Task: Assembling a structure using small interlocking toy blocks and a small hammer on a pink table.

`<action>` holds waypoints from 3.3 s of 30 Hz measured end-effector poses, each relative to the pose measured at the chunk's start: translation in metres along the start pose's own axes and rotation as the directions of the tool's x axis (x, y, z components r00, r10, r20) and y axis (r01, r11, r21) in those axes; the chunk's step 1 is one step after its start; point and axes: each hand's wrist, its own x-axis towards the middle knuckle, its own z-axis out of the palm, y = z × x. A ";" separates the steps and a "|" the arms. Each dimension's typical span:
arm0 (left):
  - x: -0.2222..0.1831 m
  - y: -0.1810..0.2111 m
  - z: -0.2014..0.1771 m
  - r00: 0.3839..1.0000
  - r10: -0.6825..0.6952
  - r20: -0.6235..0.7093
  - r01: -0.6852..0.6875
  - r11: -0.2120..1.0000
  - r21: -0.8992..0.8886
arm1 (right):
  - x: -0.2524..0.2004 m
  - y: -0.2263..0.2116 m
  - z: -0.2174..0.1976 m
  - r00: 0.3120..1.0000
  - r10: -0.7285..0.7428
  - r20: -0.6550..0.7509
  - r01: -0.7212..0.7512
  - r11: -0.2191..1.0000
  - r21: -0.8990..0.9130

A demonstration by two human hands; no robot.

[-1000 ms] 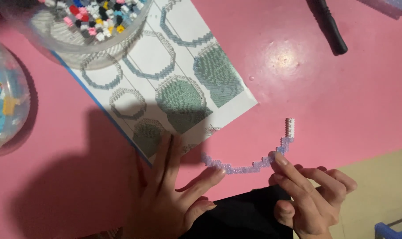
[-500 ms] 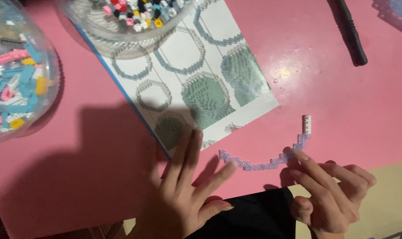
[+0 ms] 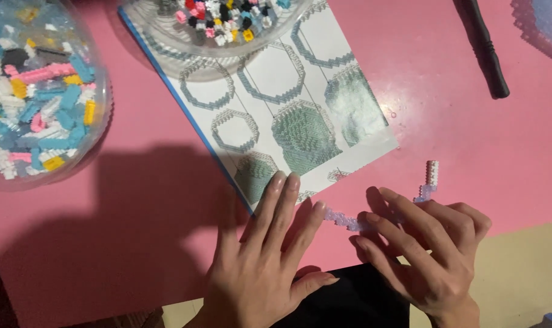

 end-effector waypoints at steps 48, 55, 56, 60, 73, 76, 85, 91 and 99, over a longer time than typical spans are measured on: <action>0.064 -0.128 -0.001 0.835 0.390 -0.389 -0.496 0.839 -0.223 | 0.090 -0.020 0.025 0.997 -0.061 0.053 0.058 0.997 0.057; 0.061 -0.128 0.010 0.825 0.393 -0.407 -0.496 0.848 -0.187 | 0.065 -0.046 0.016 0.982 0.169 0.088 -0.176 0.981 0.085; 0.060 -0.128 0.011 0.833 0.381 -0.401 -0.483 0.855 -0.190 | 0.064 -0.051 0.018 0.974 0.198 0.113 -0.207 0.975 0.075; 0.058 -0.125 0.016 0.857 0.361 -0.367 -0.463 0.853 -0.241 | 0.064 -0.053 0.023 0.963 0.221 0.153 -0.232 0.971 0.055; 0.062 -0.123 0.016 0.894 0.319 -0.315 -0.418 0.846 -0.329 | 0.067 -0.048 0.034 0.973 0.169 0.159 -0.176 0.984 0.032; 0.064 -0.123 0.013 0.901 0.334 -0.277 -0.415 0.850 -0.325 | 0.067 -0.047 0.035 0.973 0.164 0.160 -0.171 0.985 0.030; 0.061 -0.120 0.014 0.917 0.303 -0.261 -0.381 0.860 -0.340 | 0.066 -0.039 0.035 0.985 0.027 0.173 -0.030 0.999 0.015; 0.057 -0.124 0.018 0.900 0.319 -0.295 -0.405 0.862 -0.304 | 0.073 -0.039 0.036 0.983 0.019 0.180 -0.019 1.000 -0.002; 0.055 -0.125 0.016 0.903 0.326 -0.281 -0.404 0.865 -0.296 | 0.055 -0.045 0.024 0.978 0.085 0.193 -0.077 0.996 -0.048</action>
